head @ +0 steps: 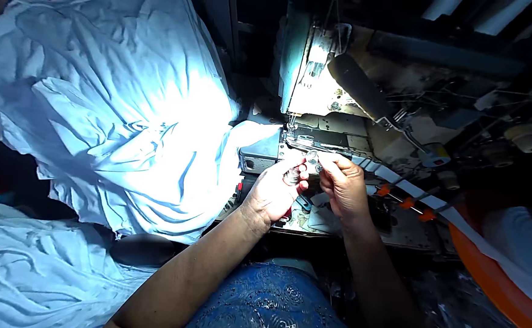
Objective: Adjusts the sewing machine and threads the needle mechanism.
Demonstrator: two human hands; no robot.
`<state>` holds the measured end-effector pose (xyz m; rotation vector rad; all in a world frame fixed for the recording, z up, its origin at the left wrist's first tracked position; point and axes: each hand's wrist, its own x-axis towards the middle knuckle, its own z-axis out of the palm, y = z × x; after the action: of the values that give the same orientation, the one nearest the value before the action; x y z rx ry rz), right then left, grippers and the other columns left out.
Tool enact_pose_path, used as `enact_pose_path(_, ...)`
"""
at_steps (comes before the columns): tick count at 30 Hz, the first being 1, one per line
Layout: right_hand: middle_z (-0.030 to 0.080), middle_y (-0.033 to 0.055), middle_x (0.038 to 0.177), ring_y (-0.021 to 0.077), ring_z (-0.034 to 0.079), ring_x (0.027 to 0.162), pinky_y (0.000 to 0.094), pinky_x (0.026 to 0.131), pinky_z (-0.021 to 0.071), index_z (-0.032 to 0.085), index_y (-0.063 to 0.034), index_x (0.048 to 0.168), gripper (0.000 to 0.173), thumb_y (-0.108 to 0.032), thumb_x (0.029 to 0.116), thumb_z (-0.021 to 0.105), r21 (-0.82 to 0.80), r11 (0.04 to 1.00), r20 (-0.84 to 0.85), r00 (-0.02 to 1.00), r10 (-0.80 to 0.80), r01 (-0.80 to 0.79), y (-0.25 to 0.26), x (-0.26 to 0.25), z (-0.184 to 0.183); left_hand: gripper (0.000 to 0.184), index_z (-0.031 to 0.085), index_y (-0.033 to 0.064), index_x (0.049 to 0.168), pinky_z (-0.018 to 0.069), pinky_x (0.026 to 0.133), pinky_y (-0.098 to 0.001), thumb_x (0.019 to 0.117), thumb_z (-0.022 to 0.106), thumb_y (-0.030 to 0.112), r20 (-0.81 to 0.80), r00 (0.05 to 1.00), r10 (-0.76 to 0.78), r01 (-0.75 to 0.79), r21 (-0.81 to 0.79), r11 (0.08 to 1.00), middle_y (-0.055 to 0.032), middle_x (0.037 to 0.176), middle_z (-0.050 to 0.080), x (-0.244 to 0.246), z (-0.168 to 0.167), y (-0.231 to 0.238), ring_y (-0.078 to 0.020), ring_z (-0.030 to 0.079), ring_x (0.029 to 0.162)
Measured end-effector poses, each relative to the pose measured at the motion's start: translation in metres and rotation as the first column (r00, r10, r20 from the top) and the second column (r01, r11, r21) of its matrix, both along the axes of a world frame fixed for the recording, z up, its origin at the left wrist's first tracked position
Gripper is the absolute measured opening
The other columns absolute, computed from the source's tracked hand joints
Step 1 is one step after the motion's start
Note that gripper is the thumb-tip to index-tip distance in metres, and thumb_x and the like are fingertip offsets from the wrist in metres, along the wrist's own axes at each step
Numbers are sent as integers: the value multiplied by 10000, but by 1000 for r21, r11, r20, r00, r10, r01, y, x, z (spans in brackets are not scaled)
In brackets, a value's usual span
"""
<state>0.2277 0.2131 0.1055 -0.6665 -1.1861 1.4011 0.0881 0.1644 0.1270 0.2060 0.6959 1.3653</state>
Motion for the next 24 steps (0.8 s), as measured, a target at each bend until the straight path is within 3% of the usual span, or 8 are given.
enact_pose_path(4,600,-18,596,-24,411,442,129,420,337,753,-40,872,235,47,980,564,30,998,-2,999,-47,47,5,-4,2,192,631,50,1068,550,648,-197,1076,449,113,-90,996,-2,12,113,993,-57,857,643,-2,-3,5,-98,643,707)
enact_pose_path(8,610,-21,607,-24,426,449,130,424,353,754,-45,867,232,43,978,570,28,997,-32,997,-68,69,7,-13,5,100,615,52,1042,530,608,-172,1045,515,46,-247,968,53,-18,142,990,-43,859,645,4,7,13,-67,627,689)
enact_pose_path(12,710,-28,740,-17,560,561,157,528,481,768,-43,920,175,49,941,620,268,946,8,982,-188,179,14,-20,-1,112,609,48,1053,521,574,-160,1054,496,48,-210,976,61,-34,130,991,-40,842,641,6,15,17,-63,627,668)
enact_pose_path(15,760,7,841,16,707,767,184,719,594,759,5,921,158,76,904,619,568,777,18,939,-342,272,22,-22,-5,161,636,11,1090,567,667,-202,1057,480,36,-238,967,88,-43,190,981,-63,878,683,5,17,17,-92,674,735)
enact_pose_path(17,761,91,839,55,717,782,181,754,585,768,56,927,125,36,904,647,781,559,29,877,-479,279,32,-17,-8,198,628,-22,1119,601,821,-281,1064,450,44,-190,978,82,-39,220,975,-100,937,712,0,17,15,-157,722,846)
enact_pose_path(20,697,117,713,110,645,662,202,671,525,801,4,946,175,-106,959,666,938,298,55,775,-630,177,44,-2,-9,237,585,-67,1211,599,903,-323,1073,415,24,-129,989,72,-38,248,968,-141,1024,711,-7,18,15,-208,733,947)
enact_pose_path(22,664,107,664,148,621,611,238,618,508,811,-49,991,182,-132,977,650,976,203,86,717,-692,79,45,6,-7,235,590,-66,1225,591,914,-311,1024,467,-56,-185,982,43,16,306,952,-134,1050,706,-12,16,18,-190,720,970)
enact_pose_path(24,619,98,636,173,588,588,265,584,486,808,-62,1006,185,-117,979,633,986,165,120,681,-723,1,44,11,-4,222,628,-54,1175,582,912,-294,985,518,-90,-249,968,43,43,329,943,-119,1045,706,-11,15,19,-169,707,970)
